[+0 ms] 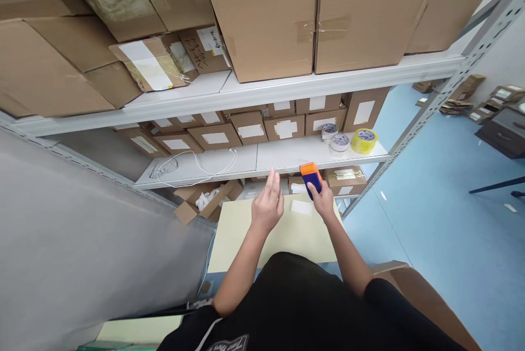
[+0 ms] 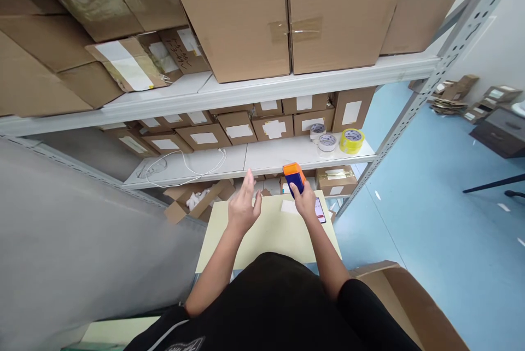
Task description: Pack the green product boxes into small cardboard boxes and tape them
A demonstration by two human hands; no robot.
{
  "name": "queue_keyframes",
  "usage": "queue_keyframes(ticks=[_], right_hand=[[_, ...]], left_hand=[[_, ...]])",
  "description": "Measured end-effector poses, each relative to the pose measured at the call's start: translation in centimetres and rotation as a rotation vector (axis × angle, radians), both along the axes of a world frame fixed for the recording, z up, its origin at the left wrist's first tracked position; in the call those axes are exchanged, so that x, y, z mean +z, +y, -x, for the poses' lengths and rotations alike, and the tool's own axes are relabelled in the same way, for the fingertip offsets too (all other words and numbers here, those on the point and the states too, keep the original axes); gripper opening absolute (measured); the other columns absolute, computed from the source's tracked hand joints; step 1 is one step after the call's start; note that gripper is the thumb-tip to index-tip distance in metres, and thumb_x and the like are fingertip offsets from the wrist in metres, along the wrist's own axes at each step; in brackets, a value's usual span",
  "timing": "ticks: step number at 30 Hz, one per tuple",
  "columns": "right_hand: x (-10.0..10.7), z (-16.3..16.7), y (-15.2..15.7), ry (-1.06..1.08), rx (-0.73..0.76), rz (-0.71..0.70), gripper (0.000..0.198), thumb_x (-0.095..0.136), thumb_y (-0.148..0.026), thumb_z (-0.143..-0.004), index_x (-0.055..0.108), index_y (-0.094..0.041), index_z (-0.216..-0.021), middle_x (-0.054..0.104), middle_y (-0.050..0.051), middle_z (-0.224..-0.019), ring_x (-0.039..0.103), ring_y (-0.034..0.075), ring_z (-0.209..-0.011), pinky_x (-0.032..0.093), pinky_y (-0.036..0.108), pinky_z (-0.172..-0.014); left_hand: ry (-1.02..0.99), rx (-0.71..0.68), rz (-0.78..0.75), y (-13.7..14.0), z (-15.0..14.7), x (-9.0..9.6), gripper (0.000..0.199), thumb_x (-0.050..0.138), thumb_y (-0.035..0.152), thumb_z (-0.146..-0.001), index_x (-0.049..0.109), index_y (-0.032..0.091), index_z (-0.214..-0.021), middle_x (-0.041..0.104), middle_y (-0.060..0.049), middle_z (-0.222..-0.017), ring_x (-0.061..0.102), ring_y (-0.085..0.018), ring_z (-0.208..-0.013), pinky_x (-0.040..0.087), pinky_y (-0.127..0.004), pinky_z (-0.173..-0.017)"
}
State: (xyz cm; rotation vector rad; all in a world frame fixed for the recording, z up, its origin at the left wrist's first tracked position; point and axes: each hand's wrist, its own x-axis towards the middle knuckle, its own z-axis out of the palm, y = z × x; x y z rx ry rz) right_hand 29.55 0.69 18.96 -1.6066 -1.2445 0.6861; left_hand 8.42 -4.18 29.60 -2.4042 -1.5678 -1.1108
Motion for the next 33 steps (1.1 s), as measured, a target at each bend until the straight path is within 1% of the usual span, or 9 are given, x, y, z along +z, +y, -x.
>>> queue_keyframes(ticks=[2, 4, 8, 14, 19, 23, 26, 29, 33], right_hand=[[-0.2, -0.3, 0.9, -0.016, -0.019, -0.051, 0.048, 0.056, -0.069, -0.092, 0.059, -0.022, -0.102, 0.069, 0.009, -0.091, 0.062, 0.029, -0.085, 0.049, 0.040, -0.078], [-0.4, -0.9, 2.3, -0.066, -0.018, -0.115, 0.045, 0.054, -0.065, -0.094, 0.059, -0.021, -0.104, 0.068, 0.011, -0.097, 0.061, 0.030, -0.091, 0.050, 0.043, -0.084], [-0.5, -2.6, 6.1, -0.260, 0.047, -0.193, 0.041, 0.053, -0.053, -0.096, 0.060, -0.017, -0.115, 0.066, 0.018, -0.114, 0.058, 0.034, -0.107, 0.049, 0.050, -0.095], [1.1, -5.2, 11.5, -0.603, 0.210, -0.221, 0.042, 0.052, -0.040, -0.099, 0.060, -0.010, -0.127, 0.066, 0.026, -0.124, 0.057, 0.041, -0.116, 0.043, 0.056, -0.103], [2.2, -5.5, 14.8, -0.779, 0.331, -0.191, 0.040, 0.052, -0.036, -0.100, 0.064, -0.011, -0.128, 0.068, 0.025, -0.127, 0.057, 0.040, -0.117, 0.041, 0.053, -0.104], [1.5, -4.5, 16.8, -0.841, 0.324, -0.072, 0.037, 0.055, -0.031, -0.098, 0.065, -0.009, -0.126, 0.070, 0.026, -0.120, 0.058, 0.037, -0.112, 0.040, 0.050, -0.101], [0.5, -3.6, 17.8, -0.865, 0.320, -0.014, 0.034, 0.056, -0.026, -0.096, 0.066, -0.008, -0.123, 0.071, 0.026, -0.118, 0.056, 0.038, -0.117, 0.038, 0.052, -0.103], [-0.4, -3.0, 18.0, -0.851, 0.242, -0.055, 0.039, 0.058, -0.025, -0.093, 0.065, -0.008, -0.127, 0.068, 0.026, -0.126, 0.050, 0.041, -0.127, 0.034, 0.059, -0.109], [-1.0, -1.5, 16.5, -0.752, 0.085, -0.227, 0.054, 0.059, -0.034, -0.091, 0.058, -0.010, -0.139, 0.057, 0.027, -0.142, 0.045, 0.045, -0.134, 0.035, 0.066, -0.109]], left_hand=[[0.016, -0.024, 0.002, -0.2, 0.7, -0.2, 0.059, 0.047, 0.028, -0.105, 0.036, 0.027, -0.163, 0.043, -0.013, -0.165, 0.067, -0.029, -0.128, 0.059, -0.036, -0.096], [-0.009, 0.000, 0.003, -0.2, 1.8, -0.2, 0.060, 0.047, 0.026, -0.104, 0.036, 0.028, -0.163, 0.045, -0.012, -0.164, 0.066, -0.028, -0.129, 0.060, -0.036, -0.097], [-0.110, 0.066, 0.035, -0.3, 4.2, -0.1, 0.059, 0.049, 0.026, -0.104, 0.037, 0.028, -0.162, 0.050, -0.012, -0.160, 0.065, -0.027, -0.130, 0.060, -0.038, -0.099], [-0.226, 0.140, 0.082, -2.1, 6.6, -0.4, 0.055, 0.050, 0.027, -0.103, 0.044, 0.028, -0.157, 0.051, -0.013, -0.158, 0.072, -0.024, -0.115, 0.062, -0.038, -0.094], [-0.266, 0.210, 0.100, -4.2, 7.9, -1.0, 0.053, 0.050, 0.028, -0.104, 0.045, 0.028, -0.156, 0.052, -0.015, -0.157, 0.074, -0.022, -0.106, 0.062, -0.038, -0.092], [-0.281, 0.269, 0.136, -5.7, 9.0, -1.5, 0.052, 0.051, 0.030, -0.103, 0.046, 0.030, -0.155, 0.053, -0.013, -0.156, 0.074, -0.021, -0.104, 0.063, -0.037, -0.089], [-0.259, 0.329, 0.153, -6.8, 9.7, -2.2, 0.050, 0.051, 0.030, -0.103, 0.049, 0.031, -0.153, 0.055, -0.012, -0.155, 0.074, -0.022, -0.106, 0.064, -0.037, -0.089], [-0.224, 0.385, 0.159, -7.6, 10.4, -3.5, 0.049, 0.051, 0.030, -0.103, 0.051, 0.031, -0.152, 0.058, -0.011, -0.152, 0.071, -0.025, -0.116, 0.063, -0.041, -0.095], [-0.189, 0.427, 0.174, -8.3, 11.0, -5.4, 0.048, 0.055, 0.028, -0.101, 0.055, 0.030, -0.148, 0.062, -0.011, -0.147, 0.061, -0.029, -0.134, 0.056, -0.049, -0.109]])
